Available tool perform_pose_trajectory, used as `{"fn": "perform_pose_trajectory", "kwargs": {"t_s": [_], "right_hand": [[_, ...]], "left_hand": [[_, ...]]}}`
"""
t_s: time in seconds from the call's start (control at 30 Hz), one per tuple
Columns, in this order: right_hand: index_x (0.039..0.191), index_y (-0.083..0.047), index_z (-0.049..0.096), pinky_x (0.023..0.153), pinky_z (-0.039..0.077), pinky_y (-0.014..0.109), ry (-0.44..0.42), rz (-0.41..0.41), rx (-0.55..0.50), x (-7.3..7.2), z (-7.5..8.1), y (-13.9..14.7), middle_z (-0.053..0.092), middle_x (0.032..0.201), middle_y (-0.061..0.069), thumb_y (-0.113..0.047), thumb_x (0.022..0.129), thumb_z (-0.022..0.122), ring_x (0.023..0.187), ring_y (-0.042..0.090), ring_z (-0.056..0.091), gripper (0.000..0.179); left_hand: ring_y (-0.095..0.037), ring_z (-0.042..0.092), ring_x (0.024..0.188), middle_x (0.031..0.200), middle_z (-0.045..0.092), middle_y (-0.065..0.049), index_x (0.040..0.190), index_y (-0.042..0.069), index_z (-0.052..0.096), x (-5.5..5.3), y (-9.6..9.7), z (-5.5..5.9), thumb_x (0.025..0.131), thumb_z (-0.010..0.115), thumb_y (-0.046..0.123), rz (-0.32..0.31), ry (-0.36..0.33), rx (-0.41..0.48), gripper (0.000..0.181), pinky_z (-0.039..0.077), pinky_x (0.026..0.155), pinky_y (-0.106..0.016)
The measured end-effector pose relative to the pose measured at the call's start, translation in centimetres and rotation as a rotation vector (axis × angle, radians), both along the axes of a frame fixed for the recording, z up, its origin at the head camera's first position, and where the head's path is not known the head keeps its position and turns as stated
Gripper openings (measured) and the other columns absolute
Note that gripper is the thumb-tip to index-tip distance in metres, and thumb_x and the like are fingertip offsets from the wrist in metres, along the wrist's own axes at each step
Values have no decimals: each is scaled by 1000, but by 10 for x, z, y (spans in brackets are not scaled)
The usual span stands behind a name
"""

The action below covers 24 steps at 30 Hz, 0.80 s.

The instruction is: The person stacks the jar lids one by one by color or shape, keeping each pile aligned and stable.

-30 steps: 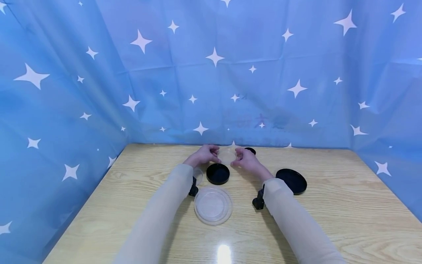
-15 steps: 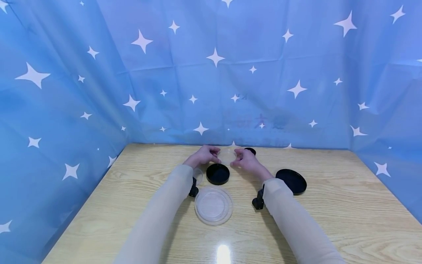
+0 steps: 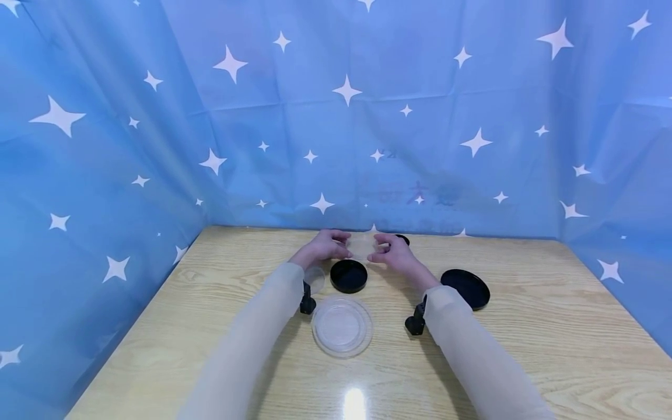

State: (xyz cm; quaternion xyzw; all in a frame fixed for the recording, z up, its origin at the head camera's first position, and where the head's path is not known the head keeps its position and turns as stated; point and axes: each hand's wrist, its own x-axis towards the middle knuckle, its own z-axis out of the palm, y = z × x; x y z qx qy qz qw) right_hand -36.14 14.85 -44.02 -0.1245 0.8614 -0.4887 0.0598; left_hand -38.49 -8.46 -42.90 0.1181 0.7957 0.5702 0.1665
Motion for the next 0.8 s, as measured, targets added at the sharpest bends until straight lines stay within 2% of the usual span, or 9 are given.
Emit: {"fn": "perform_pose_trajectory", "kwargs": {"t_s": [0.1, 0.23, 0.4, 0.67, 0.8], "right_hand": [[153, 5, 41, 100, 50, 46, 8, 6, -3, 4, 4, 0, 44, 153, 24, -10, 95, 74, 126, 40, 55, 68], [154, 1, 41, 92, 53, 39, 13, 9, -16, 9, 11, 0, 47, 150, 21, -12, 95, 75, 117, 33, 58, 70], [152, 0, 45, 85, 54, 36, 50, 21, -27, 20, 24, 0, 54, 140, 20, -12, 93, 77, 109, 29, 59, 68], [148, 6, 48, 86, 53, 35, 120, 79, 2, 45, 39, 1, 56, 138, 22, -10, 91, 80, 106, 28, 61, 67], [144, 9, 51, 85, 54, 35, 122, 111, -7, 60, 44, 3, 57, 130, 26, -7, 91, 79, 103, 29, 61, 62]], "left_hand": [[-20, 62, 102, 136, 57, -20, 144, 0, 57, 5, -1, 5, 88, 76, -3, 1, 16, -16, 59, 56, 87, -29], [-23, 62, 106, 137, 58, -18, 143, 2, 58, 14, -5, 16, 88, 77, 0, 9, 66, -39, 58, 54, 91, -32], [-29, 64, 107, 135, 58, -19, 144, 2, 57, 27, -10, 27, 85, 78, 0, 6, 97, 14, 62, 54, 94, -36], [-27, 68, 103, 129, 64, -16, 139, 0, 62, 59, -17, 37, 83, 82, 1, 18, 158, 41, 60, 55, 90, -32], [-23, 69, 98, 128, 63, -23, 137, 0, 64, 77, -21, 40, 81, 85, 0, 19, 164, 60, 60, 57, 85, -31]]}}
